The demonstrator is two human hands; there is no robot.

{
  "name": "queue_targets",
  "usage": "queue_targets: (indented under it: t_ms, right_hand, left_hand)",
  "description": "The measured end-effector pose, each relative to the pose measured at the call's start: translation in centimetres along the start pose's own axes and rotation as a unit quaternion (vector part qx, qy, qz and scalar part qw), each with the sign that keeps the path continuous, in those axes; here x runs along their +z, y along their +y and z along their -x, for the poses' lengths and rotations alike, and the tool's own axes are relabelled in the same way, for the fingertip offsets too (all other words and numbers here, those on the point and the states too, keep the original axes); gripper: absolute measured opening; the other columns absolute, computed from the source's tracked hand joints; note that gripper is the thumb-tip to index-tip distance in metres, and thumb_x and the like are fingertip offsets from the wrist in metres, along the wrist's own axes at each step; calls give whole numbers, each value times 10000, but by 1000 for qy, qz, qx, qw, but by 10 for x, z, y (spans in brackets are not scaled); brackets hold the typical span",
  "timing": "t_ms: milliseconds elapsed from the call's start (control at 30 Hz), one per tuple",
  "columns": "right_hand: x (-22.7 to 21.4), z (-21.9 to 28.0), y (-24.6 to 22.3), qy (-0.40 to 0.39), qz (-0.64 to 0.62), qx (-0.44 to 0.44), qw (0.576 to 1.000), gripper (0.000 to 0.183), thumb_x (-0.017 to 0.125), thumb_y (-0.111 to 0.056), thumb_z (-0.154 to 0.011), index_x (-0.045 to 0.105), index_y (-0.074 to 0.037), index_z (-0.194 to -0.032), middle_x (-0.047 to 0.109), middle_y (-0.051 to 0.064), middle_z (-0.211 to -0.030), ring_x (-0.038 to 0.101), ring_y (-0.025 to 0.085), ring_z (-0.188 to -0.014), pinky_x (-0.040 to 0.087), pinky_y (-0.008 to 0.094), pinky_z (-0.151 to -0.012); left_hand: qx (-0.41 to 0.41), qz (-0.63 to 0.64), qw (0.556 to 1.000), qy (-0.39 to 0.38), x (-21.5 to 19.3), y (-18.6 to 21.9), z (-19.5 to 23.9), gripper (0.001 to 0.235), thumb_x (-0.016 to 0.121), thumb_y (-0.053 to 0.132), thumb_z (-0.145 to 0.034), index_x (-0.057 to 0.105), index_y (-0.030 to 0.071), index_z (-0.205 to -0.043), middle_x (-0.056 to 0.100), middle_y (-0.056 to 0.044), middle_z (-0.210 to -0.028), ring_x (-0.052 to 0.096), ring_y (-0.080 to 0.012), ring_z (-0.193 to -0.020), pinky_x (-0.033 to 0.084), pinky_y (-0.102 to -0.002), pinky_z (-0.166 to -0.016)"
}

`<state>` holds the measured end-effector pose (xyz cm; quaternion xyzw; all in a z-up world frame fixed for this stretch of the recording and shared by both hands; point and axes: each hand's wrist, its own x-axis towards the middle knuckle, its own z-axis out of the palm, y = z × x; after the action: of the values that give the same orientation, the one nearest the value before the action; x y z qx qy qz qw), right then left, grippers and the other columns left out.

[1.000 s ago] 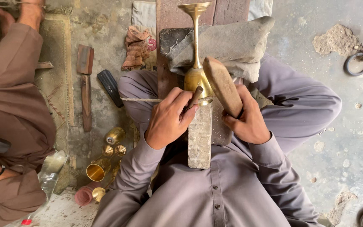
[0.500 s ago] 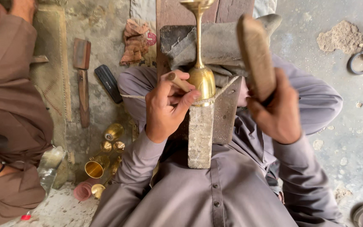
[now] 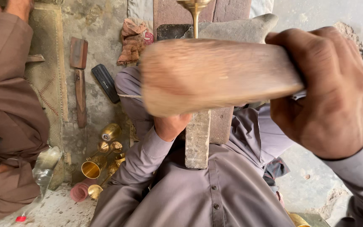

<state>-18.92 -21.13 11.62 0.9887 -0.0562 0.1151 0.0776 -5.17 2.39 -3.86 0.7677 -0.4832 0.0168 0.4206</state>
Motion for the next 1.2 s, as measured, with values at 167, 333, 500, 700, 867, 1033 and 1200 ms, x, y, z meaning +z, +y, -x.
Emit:
queue_targets:
  t_ms: [167, 333, 500, 700, 867, 1033, 1200]
  right_hand:
    - [5, 15, 8, -52, -52, 28, 997, 404, 764, -54, -908, 693, -99, -1303, 693, 85, -998, 655, 244, -866, 521, 392, -858]
    - [34, 44, 18, -38, -259, 154, 953, 280, 663, -69, -1009, 587, -39, -1276, 671, 95, -1083, 664, 187, -914, 543, 329, -831]
    - [60, 78, 3, 0, -174, 194, 965, 348, 714, 31, -777, 637, 2, -1115, 715, 149, -897, 696, 274, -750, 557, 399, -684]
    - [91, 114, -25, 74, -249, 242, 935, 350, 651, 78, -870, 585, 43, -1212, 673, 238, -998, 693, 352, -847, 554, 426, -772]
    - [97, 122, -31, 102, -262, 262, 923, 314, 646, 66, -933, 566, 56, -1236, 669, 245, -1031, 713, 334, -892, 564, 404, -766]
    - [88, 105, -7, 74, -201, 222, 951, 340, 679, 98, -951, 575, 93, -1274, 675, 234, -1021, 711, 319, -840, 570, 399, -655]
    - [56, 68, 5, 67, -479, 249, 839, 387, 668, 47, -895, 512, 86, -1246, 662, 181, -1062, 716, 278, -962, 623, 381, -835]
  left_hand:
    - [14, 37, 998, -39, -9, 1, -15, 276, 730, 258, -1023, 650, 46, -1181, 722, -117, -1089, 728, -268, -922, 585, -389, -803]
    - [13, 87, 982, -167, -19, 5, -52, 340, 758, 267, -979, 621, 47, -1199, 710, -125, -990, 704, -233, -791, 581, -368, -692]
    - [81, 69, 956, -275, -13, 12, -82, 397, 761, 222, -921, 635, 90, -1273, 698, -109, -909, 711, -224, -706, 589, -334, -596]
    - [87, 97, 943, -306, -14, 13, -85, 352, 702, 37, -950, 632, 99, -1289, 691, -81, -875, 766, -198, -785, 606, -326, -625]
    - [128, 86, 947, -283, -4, 4, -72, 261, 622, 7, -1040, 668, 126, -1267, 700, -74, -876, 737, -155, -724, 579, -263, -478]
    - [10, 187, 975, -121, -17, -10, -48, 345, 729, 292, -1015, 605, 54, -1232, 708, -54, -989, 739, -131, -829, 634, -271, -686]
    - [-11, 152, 984, -91, -15, -6, -41, 390, 743, 334, -1000, 625, 42, -1229, 678, -49, -932, 713, -139, -776, 587, -295, -663]
